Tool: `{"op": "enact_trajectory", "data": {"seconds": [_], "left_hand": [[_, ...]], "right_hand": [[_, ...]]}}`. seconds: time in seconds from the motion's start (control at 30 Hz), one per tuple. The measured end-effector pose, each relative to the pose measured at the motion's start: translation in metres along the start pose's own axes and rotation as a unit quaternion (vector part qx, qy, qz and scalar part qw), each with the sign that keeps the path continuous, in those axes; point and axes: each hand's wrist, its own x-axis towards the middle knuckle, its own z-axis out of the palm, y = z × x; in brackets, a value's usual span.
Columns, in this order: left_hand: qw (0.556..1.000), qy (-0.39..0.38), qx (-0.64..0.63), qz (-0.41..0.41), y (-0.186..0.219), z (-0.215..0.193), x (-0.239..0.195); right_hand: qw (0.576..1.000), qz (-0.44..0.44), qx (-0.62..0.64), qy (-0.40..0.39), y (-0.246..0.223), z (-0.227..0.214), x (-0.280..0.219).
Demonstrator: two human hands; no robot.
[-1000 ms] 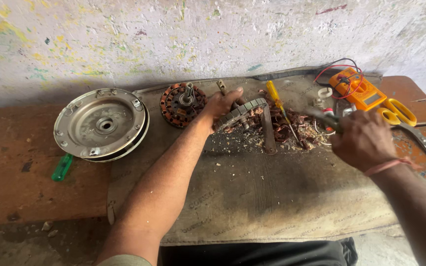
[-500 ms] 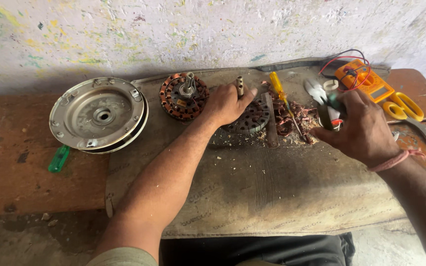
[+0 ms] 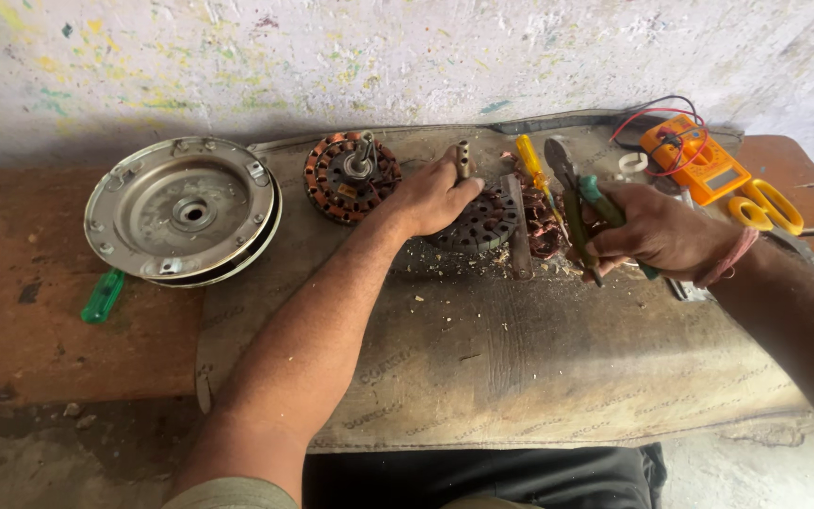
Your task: The person removes copper windings from a motor stator using a screwdriver and pliers on a wooden workbench.
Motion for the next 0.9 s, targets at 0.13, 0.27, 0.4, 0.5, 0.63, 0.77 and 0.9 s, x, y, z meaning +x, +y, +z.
{"op": "enact_trajectory", "data": {"seconds": [0.13,0.27,0.4,0.5,0.63,0.77,0.9], "left_hand": [[1.0,0.018,-0.003,0.026,0.006,0.002,-0.003],[0.999,0.024,-0.009,0.026,0.006,-0.001,-0.005],[0.999,0.032,0.002,0.022,0.006,0.0,-0.004],[0.999,0.031,-0.003,0.03,0.006,0.002,-0.003],[0.997,0.047,-0.004,0.053,0.004,0.003,-0.002],[0.998,0.049,-0.018,0.046,0.004,0.004,-0.003],[0.999,0.037,-0.029,0.024,0.007,0.005,-0.003]], "right_hand": [[0.957,0.073,-0.281,0.016,0.0,0.005,0.008],[0.814,-0.026,-0.573,0.088,-0.011,0.009,0.008],[0.633,-0.19,-0.734,0.156,-0.031,0.008,0.0],[0.607,-0.15,-0.769,0.132,-0.041,0.018,0.002],[0.605,-0.123,-0.779,0.112,-0.043,0.03,0.005],[0.633,-0.082,-0.765,0.087,-0.042,0.03,0.015],[0.6,-0.141,-0.779,0.114,-0.043,0.026,0.016]]}}
